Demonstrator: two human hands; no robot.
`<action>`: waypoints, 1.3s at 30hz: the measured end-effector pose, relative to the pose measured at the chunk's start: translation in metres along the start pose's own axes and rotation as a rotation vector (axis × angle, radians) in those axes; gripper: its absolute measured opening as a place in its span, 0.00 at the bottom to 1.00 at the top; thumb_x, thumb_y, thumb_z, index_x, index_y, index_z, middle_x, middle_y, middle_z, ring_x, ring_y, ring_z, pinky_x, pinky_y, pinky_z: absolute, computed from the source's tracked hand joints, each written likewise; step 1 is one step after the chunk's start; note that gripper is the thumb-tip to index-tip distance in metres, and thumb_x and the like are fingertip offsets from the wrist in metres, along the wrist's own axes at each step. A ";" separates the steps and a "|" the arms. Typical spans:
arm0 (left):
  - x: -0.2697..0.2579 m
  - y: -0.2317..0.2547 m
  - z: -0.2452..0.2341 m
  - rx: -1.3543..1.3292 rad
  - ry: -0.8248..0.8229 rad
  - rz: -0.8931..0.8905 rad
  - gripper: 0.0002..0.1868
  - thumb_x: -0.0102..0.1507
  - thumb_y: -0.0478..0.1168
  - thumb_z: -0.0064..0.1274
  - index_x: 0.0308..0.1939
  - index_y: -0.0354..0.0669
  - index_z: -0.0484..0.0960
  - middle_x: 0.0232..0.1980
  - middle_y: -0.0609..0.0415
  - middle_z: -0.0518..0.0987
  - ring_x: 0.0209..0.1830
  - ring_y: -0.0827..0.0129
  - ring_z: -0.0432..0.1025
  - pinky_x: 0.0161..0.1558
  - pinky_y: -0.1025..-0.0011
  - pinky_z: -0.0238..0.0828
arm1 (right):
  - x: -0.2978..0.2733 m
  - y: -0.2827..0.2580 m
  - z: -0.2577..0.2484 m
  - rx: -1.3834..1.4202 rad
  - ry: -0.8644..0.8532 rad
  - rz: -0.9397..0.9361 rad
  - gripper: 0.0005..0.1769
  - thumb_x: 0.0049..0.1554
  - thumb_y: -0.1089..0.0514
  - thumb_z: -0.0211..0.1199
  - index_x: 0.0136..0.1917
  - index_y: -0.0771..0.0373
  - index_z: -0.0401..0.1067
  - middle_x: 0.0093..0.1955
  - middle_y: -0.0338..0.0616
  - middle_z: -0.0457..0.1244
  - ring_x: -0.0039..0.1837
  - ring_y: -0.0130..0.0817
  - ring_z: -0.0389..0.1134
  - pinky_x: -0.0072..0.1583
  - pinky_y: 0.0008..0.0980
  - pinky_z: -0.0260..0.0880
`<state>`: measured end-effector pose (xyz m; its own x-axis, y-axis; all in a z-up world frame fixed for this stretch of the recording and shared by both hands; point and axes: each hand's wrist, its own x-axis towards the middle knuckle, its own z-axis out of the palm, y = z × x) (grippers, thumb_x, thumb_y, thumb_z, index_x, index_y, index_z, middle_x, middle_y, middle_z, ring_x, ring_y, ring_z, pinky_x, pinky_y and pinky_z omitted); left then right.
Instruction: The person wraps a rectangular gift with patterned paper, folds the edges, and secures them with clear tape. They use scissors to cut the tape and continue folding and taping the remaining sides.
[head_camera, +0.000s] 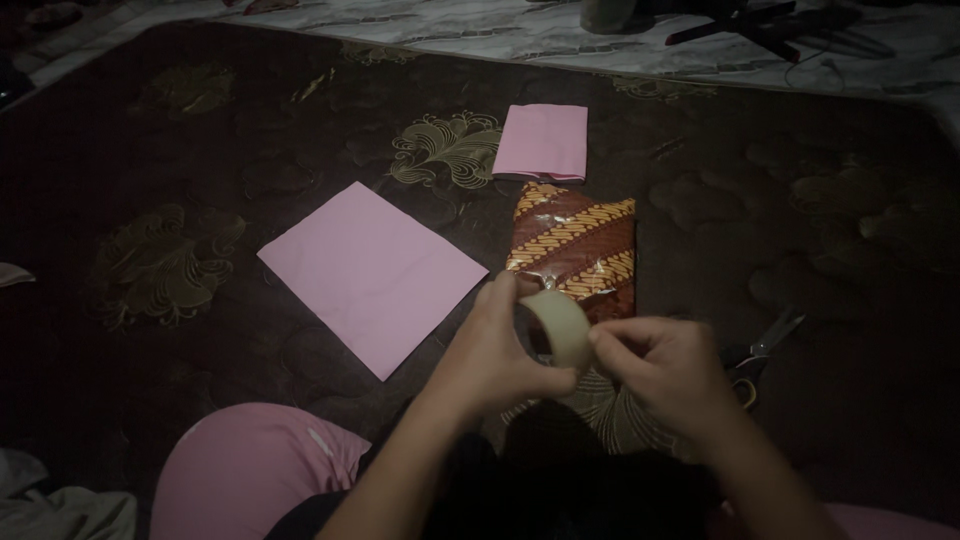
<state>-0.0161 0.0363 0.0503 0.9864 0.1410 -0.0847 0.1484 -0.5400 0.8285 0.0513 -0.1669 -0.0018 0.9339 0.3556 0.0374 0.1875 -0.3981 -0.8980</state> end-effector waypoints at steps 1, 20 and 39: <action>0.000 0.001 0.002 0.005 0.010 0.006 0.51 0.37 0.47 0.70 0.63 0.42 0.66 0.63 0.46 0.72 0.62 0.57 0.74 0.57 0.64 0.76 | 0.000 0.002 0.000 -0.007 0.016 -0.013 0.13 0.54 0.56 0.67 0.48 0.65 0.84 0.37 0.42 0.76 0.37 0.26 0.76 0.39 0.24 0.76; 0.012 0.002 -0.012 0.122 -0.133 0.068 0.52 0.36 0.44 0.71 0.63 0.40 0.67 0.63 0.46 0.71 0.58 0.59 0.75 0.54 0.67 0.77 | -0.001 0.007 0.011 0.196 -0.019 0.161 0.11 0.53 0.60 0.68 0.45 0.70 0.85 0.32 0.43 0.72 0.33 0.23 0.68 0.36 0.25 0.68; 0.012 -0.037 0.042 -0.213 0.227 0.164 0.50 0.40 0.47 0.74 0.61 0.42 0.64 0.59 0.46 0.71 0.59 0.58 0.73 0.54 0.61 0.77 | 0.036 -0.044 -0.017 -0.290 -0.206 0.118 0.17 0.49 0.50 0.72 0.50 0.56 0.85 0.36 0.42 0.77 0.35 0.30 0.78 0.40 0.28 0.79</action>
<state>-0.0067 0.0230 -0.0053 0.9513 0.2609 0.1643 -0.0522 -0.3890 0.9198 0.0816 -0.1508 0.0469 0.8787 0.4441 -0.1750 0.1880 -0.6590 -0.7283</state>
